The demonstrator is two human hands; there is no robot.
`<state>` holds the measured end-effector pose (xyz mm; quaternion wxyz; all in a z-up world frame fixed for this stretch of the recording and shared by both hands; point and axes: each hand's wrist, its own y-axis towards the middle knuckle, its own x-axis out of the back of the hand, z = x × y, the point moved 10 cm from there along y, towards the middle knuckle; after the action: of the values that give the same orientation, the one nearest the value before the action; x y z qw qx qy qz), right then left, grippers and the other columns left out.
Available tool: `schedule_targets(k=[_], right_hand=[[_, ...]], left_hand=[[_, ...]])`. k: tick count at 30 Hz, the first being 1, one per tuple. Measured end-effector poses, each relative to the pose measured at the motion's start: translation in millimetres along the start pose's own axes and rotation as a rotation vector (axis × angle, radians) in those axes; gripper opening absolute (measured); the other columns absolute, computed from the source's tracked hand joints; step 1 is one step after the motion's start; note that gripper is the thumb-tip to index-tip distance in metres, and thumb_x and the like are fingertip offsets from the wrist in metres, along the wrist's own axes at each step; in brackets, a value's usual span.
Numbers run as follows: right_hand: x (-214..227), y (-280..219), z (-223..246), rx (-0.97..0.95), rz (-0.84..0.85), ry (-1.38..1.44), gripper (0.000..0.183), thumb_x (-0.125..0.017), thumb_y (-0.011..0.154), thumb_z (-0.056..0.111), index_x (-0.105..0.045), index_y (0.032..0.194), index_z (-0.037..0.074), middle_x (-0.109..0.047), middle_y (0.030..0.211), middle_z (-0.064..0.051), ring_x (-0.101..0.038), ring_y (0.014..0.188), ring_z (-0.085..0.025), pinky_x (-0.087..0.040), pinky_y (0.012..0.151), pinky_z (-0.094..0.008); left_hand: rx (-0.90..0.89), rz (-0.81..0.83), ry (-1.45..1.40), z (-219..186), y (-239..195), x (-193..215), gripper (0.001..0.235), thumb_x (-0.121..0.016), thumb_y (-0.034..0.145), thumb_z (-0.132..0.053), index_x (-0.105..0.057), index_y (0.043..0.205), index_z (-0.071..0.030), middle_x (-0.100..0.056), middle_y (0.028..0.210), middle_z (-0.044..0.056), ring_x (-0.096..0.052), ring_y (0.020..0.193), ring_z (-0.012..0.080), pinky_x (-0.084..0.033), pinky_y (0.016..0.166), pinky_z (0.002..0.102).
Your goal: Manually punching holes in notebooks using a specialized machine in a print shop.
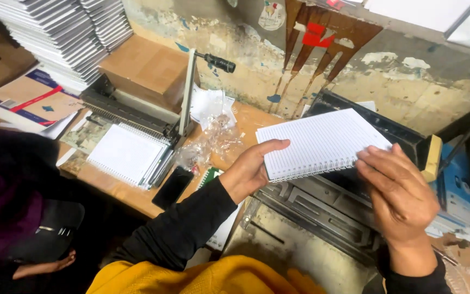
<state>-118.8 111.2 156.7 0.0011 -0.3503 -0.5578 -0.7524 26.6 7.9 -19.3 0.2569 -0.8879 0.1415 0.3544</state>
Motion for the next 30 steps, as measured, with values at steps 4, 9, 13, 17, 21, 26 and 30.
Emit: schedule_targets(k=[4,9,13,17,21,26,30], right_hand=[[-11,1,24,0.045,0.070,0.082,0.010,-0.059,0.090,-0.007,-0.067,0.095,-0.010,-0.065,0.100,-0.025,-0.067,0.097,-0.038,-0.053,0.102,-0.051],[-36,-2,49,0.091,0.179,0.235,0.016,-0.053,0.089,-0.003,-0.065,0.098,-0.011,-0.064,0.103,-0.023,-0.065,0.098,-0.039,-0.055,0.098,-0.051],[-53,-6,64,0.091,0.192,0.306,0.019,-0.052,0.092,-0.003,-0.066,0.104,-0.008,-0.061,0.107,-0.020,-0.065,0.097,-0.034,-0.056,0.097,-0.046],[-59,-6,75,0.118,0.146,0.318,0.013,-0.064,0.087,-0.005,-0.066,0.099,-0.008,-0.062,0.105,-0.018,-0.065,0.092,-0.034,-0.058,0.087,-0.042],[-62,-8,83,0.158,0.186,0.269,0.011,-0.065,0.087,-0.003,-0.066,0.098,-0.004,-0.063,0.103,-0.014,-0.066,0.089,-0.033,-0.059,0.085,-0.044],[-38,-8,85,0.194,0.251,0.245,0.012,-0.061,0.088,0.003,-0.065,0.097,-0.004,-0.067,0.100,-0.017,-0.066,0.091,-0.035,-0.060,0.084,-0.042],[-6,-15,67,0.133,0.244,0.185,0.014,-0.060,0.088,0.001,-0.067,0.099,-0.005,-0.067,0.102,-0.017,-0.066,0.095,-0.035,-0.059,0.085,-0.040]], left_hand=[[0.018,-0.005,-0.046,18,-14,3,0.047,-0.069,0.076,-0.024,-0.061,0.119,-0.007,-0.067,0.117,0.013,-0.065,0.105,0.0290,-0.054,0.079,0.034],[0.034,-0.036,-0.130,38,-16,11,0.045,-0.070,0.076,-0.021,-0.061,0.118,-0.007,-0.067,0.115,0.014,-0.064,0.106,0.0301,-0.055,0.078,0.035],[0.039,-0.019,-0.141,50,-14,18,0.036,-0.070,0.079,-0.021,-0.064,0.112,-0.009,-0.070,0.105,0.010,-0.067,0.093,0.0244,-0.054,0.068,0.029],[0.028,-0.016,-0.184,53,-20,20,0.037,-0.070,0.079,-0.017,-0.064,0.114,-0.006,-0.070,0.105,0.010,-0.068,0.089,0.0215,-0.054,0.065,0.026],[0.048,0.021,-0.202,58,-28,18,0.028,-0.071,0.081,-0.016,-0.065,0.106,-0.005,-0.071,0.095,0.009,-0.069,0.082,0.0213,-0.055,0.064,0.027],[0.046,-0.015,-0.058,60,-40,23,0.048,-0.068,0.075,-0.024,-0.059,0.119,-0.007,-0.066,0.109,0.015,-0.063,0.097,0.0294,-0.050,0.075,0.035],[0.087,0.030,-0.055,65,-49,24,0.043,-0.068,0.076,-0.023,-0.060,0.115,-0.005,-0.066,0.107,0.015,-0.064,0.095,0.0311,-0.052,0.071,0.036]])
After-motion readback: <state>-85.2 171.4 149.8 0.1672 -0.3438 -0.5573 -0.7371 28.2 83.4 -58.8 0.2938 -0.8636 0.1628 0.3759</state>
